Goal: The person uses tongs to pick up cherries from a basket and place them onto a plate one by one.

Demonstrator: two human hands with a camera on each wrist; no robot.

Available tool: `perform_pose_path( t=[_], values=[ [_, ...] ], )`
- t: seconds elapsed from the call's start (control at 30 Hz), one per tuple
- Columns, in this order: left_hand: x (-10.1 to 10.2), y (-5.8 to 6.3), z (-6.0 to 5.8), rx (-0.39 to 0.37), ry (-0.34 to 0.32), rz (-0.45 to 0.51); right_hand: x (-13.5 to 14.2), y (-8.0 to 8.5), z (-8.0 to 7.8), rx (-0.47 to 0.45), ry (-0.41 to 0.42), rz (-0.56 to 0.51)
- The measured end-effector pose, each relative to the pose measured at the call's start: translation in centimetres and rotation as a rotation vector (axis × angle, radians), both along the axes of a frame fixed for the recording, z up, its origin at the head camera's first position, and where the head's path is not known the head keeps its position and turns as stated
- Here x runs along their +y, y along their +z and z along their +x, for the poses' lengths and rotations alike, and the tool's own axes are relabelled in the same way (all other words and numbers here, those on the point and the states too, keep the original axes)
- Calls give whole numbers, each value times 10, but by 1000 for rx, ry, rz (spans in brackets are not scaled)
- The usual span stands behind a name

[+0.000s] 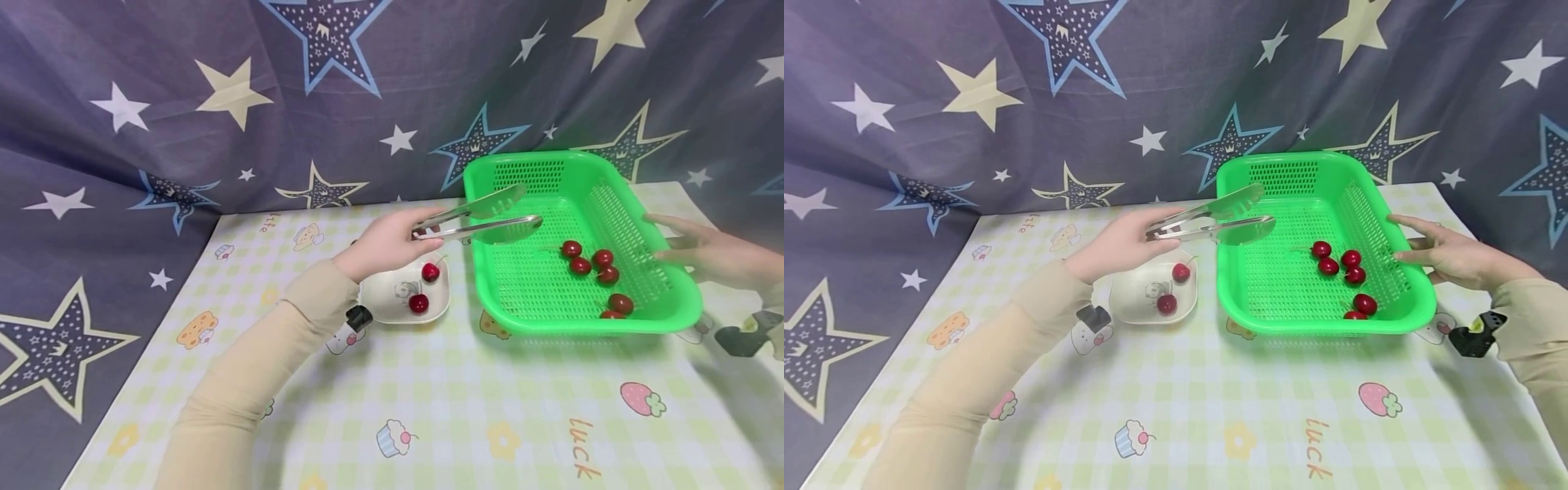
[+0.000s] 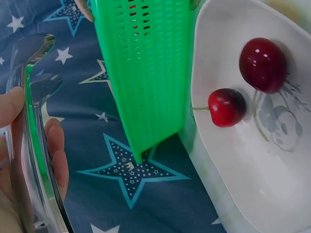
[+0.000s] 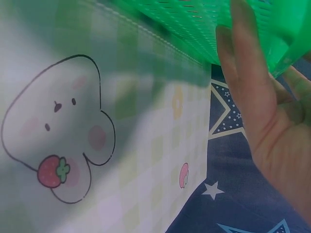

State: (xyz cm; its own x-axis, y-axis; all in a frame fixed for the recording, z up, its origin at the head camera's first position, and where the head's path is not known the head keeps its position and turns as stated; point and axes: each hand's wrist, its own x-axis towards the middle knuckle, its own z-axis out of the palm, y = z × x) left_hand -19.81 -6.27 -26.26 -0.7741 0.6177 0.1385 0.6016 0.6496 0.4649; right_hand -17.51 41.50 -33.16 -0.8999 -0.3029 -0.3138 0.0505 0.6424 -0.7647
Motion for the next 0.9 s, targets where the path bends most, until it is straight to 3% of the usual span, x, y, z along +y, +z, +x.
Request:
perform_pose_path(
  t=[0.3, 0.53, 0.9],
  values=[
    [17, 8, -9, -25, -41, 4, 0, 0, -1, 0, 13, -30],
    [35, 17, -14, -8, -63, -72, 5, -5, -1, 3, -4, -23],
    [63, 20, -29, 11, -100, -234, -3, 3, 0, -6, 5, 6]
  ],
)
